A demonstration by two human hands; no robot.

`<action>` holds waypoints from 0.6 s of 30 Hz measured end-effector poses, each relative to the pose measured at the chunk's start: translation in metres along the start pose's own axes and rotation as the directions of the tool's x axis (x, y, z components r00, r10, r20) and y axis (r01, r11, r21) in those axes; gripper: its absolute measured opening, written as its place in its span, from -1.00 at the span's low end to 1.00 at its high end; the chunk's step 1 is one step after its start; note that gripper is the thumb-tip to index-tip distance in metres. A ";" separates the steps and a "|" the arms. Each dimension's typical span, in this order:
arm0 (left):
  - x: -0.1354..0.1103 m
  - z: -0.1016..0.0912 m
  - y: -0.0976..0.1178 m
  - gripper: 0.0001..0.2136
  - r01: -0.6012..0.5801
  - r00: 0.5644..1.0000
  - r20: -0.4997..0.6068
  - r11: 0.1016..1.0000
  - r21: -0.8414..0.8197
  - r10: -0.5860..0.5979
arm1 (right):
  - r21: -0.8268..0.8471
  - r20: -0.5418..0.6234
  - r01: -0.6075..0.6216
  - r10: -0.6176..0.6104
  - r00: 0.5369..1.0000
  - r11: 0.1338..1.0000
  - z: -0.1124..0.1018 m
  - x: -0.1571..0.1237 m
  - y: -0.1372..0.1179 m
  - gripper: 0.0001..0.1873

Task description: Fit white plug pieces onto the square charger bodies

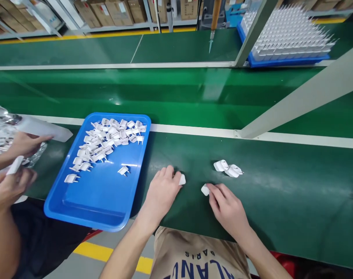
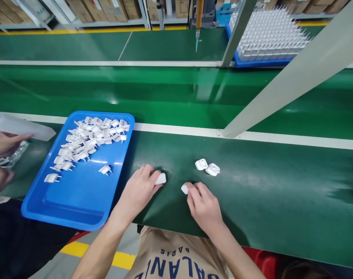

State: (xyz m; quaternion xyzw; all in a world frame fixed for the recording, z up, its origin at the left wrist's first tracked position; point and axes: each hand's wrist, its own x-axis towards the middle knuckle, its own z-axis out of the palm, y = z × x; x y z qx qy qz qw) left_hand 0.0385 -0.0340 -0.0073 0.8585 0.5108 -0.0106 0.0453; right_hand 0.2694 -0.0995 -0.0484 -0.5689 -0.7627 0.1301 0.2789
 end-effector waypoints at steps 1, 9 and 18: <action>0.002 0.003 0.004 -0.86 -0.011 1.000 0.000 1.000 -0.004 0.011 | -0.080 0.008 0.044 -0.043 0.999 0.996 0.003 0.000 0.000 -0.74; -0.006 0.030 0.007 -0.71 0.005 0.996 -0.076 0.926 -0.378 -0.036 | 0.047 0.014 0.047 -0.048 0.999 0.998 0.007 0.006 0.002 -0.80; -0.007 0.031 0.002 -0.76 0.126 0.991 0.018 0.889 -0.440 -0.131 | 0.490 0.112 -0.195 0.160 0.981 0.850 -0.003 0.016 -0.003 -0.85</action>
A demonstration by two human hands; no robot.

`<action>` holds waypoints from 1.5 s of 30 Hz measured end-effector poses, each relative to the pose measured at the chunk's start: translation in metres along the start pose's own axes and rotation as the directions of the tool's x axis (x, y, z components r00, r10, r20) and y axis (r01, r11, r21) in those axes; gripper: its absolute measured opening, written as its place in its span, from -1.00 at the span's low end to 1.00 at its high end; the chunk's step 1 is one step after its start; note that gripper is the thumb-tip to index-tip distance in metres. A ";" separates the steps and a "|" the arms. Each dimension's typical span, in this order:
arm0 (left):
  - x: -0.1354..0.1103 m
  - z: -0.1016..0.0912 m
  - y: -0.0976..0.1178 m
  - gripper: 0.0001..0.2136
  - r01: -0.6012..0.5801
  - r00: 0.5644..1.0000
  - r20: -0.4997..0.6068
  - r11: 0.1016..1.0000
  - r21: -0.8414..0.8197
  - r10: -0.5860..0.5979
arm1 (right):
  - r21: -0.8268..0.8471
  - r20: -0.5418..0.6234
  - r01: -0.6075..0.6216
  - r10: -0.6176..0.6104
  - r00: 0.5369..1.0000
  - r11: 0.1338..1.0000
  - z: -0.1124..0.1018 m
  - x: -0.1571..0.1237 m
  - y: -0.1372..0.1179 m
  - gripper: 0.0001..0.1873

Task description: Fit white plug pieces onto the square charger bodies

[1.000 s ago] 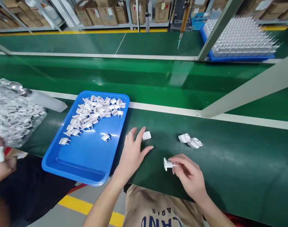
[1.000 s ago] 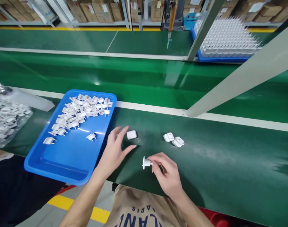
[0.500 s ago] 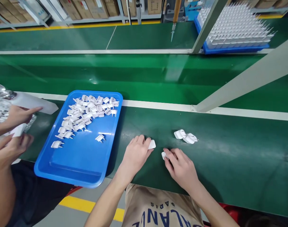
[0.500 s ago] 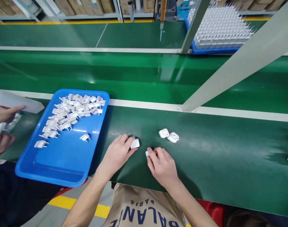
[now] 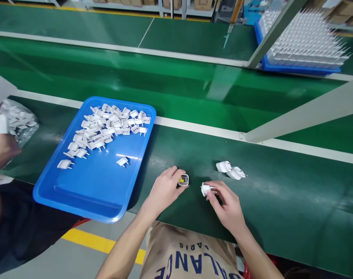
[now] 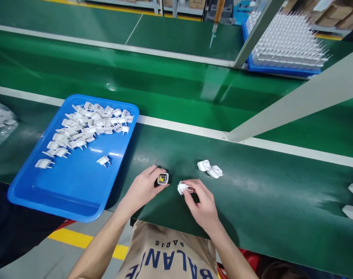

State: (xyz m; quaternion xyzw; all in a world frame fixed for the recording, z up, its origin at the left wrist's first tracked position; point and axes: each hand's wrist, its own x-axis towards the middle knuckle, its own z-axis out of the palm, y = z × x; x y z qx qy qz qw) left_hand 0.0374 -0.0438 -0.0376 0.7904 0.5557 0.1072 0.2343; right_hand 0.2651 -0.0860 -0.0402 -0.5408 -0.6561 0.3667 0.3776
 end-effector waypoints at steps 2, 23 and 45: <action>0.000 0.009 0.004 -0.76 0.079 0.996 -0.040 0.997 -0.019 -0.080 | 0.026 -0.003 -0.013 0.013 1.000 1.000 0.002 0.001 0.000 -0.86; -0.030 0.010 0.012 -0.72 -0.054 0.989 -0.145 0.978 -0.203 0.025 | -0.214 0.047 0.083 -0.074 0.996 0.973 0.007 0.003 -0.023 -0.88; -0.024 0.050 0.002 -0.82 -0.116 0.942 -0.331 0.976 -0.182 0.050 | -0.526 0.172 0.260 -0.198 0.965 0.809 0.035 0.017 -0.041 -0.88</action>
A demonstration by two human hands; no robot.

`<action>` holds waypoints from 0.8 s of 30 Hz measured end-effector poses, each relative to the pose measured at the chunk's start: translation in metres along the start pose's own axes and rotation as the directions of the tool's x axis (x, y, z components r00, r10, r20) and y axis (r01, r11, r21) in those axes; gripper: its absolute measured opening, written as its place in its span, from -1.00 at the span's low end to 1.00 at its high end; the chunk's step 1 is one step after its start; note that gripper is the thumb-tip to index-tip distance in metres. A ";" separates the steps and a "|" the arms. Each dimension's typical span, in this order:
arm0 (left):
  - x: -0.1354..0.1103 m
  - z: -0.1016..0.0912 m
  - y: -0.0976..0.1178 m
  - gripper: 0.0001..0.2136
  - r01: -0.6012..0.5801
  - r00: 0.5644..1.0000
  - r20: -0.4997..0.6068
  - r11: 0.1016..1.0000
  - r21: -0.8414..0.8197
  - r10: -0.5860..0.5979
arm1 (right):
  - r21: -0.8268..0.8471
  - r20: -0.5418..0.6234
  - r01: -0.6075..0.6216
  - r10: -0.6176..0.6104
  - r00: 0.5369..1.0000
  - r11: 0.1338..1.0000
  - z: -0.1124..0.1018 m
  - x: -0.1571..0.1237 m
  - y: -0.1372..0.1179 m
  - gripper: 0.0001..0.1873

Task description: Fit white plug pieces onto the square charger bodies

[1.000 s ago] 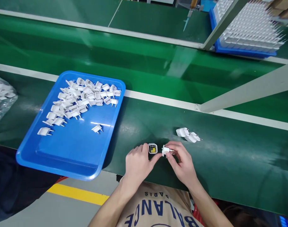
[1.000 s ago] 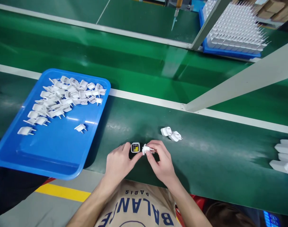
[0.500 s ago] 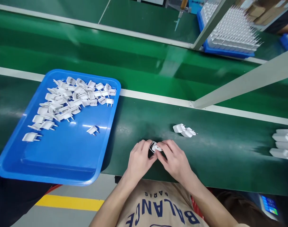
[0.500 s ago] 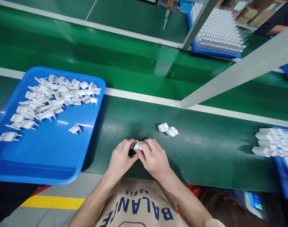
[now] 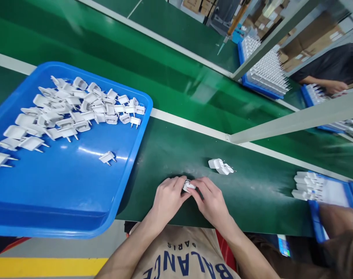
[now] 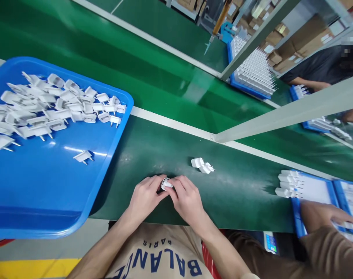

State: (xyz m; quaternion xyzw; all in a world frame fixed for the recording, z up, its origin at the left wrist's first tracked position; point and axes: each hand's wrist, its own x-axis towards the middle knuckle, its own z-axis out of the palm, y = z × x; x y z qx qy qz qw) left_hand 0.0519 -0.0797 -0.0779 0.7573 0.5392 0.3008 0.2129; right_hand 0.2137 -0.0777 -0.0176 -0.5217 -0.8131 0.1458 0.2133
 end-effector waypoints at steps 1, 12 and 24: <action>0.000 0.000 0.000 -0.83 -0.004 1.000 -0.004 1.000 -0.001 0.004 | 0.005 0.006 -0.004 0.004 1.000 1.000 0.000 0.000 0.000 -0.88; -0.003 0.002 -0.002 -0.79 0.024 0.999 0.042 0.999 -0.039 -0.023 | -0.074 0.070 0.023 -0.017 0.997 0.997 0.002 -0.001 0.001 -0.89; -0.002 0.002 -0.003 -0.83 -0.009 0.999 0.043 1.000 -0.027 0.011 | -0.433 0.168 0.107 -0.037 0.985 0.895 0.010 0.004 -0.011 -0.76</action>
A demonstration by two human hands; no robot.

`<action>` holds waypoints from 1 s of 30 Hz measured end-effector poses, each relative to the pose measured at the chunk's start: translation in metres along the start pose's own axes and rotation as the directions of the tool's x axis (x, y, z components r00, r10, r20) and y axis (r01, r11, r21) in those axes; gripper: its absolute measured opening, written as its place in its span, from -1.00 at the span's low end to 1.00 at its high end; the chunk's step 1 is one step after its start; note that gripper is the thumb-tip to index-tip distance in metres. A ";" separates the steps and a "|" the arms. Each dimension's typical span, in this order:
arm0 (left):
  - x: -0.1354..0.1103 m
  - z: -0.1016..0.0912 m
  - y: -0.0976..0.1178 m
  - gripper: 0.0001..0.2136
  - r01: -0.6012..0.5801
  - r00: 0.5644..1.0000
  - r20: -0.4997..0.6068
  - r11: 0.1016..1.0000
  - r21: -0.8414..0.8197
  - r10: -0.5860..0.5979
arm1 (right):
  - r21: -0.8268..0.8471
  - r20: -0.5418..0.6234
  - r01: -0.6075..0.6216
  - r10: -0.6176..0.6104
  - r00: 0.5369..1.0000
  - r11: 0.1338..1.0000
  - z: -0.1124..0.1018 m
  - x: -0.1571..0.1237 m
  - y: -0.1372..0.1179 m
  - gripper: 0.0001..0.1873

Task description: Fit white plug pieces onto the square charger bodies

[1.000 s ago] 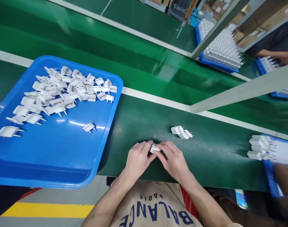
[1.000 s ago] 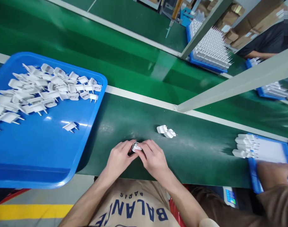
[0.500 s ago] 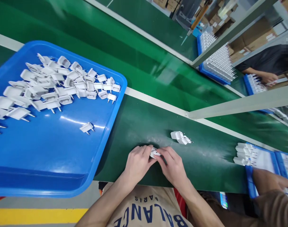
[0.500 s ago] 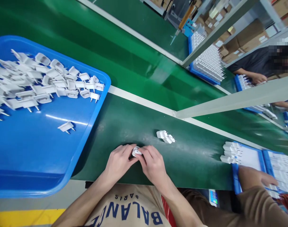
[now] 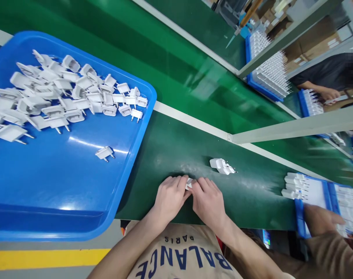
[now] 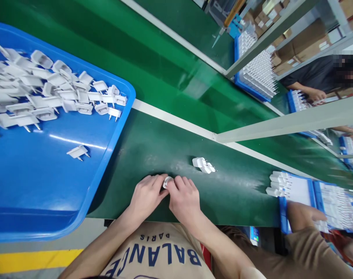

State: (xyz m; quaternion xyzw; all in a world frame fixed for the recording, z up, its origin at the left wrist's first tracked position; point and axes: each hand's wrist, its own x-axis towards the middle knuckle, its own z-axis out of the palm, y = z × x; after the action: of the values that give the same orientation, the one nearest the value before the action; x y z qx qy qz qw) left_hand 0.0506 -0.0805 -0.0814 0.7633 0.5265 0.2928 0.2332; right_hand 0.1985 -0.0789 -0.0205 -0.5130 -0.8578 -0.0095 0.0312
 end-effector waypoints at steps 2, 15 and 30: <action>0.000 -0.001 -0.001 -0.84 -0.015 1.000 -0.013 1.000 -0.001 0.015 | -0.020 -0.017 -0.005 0.004 1.000 1.000 0.003 -0.002 0.000 -0.75; -0.021 -0.006 0.012 -0.62 -0.030 0.994 0.105 0.998 -0.061 0.036 | 0.346 -0.146 0.021 0.031 0.989 0.938 0.010 -0.029 0.023 -0.78; 0.052 0.021 0.038 -0.35 0.090 0.977 0.206 0.980 -0.177 -0.053 | 0.105 -0.228 -0.083 0.105 0.968 0.991 0.001 -0.012 0.113 -0.52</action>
State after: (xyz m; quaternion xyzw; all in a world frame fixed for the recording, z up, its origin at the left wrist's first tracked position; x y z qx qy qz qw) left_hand 0.1044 -0.0458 -0.0605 0.7443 0.4982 0.2536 0.3654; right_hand 0.3035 -0.0354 -0.0242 -0.5465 -0.8223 -0.0276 0.1563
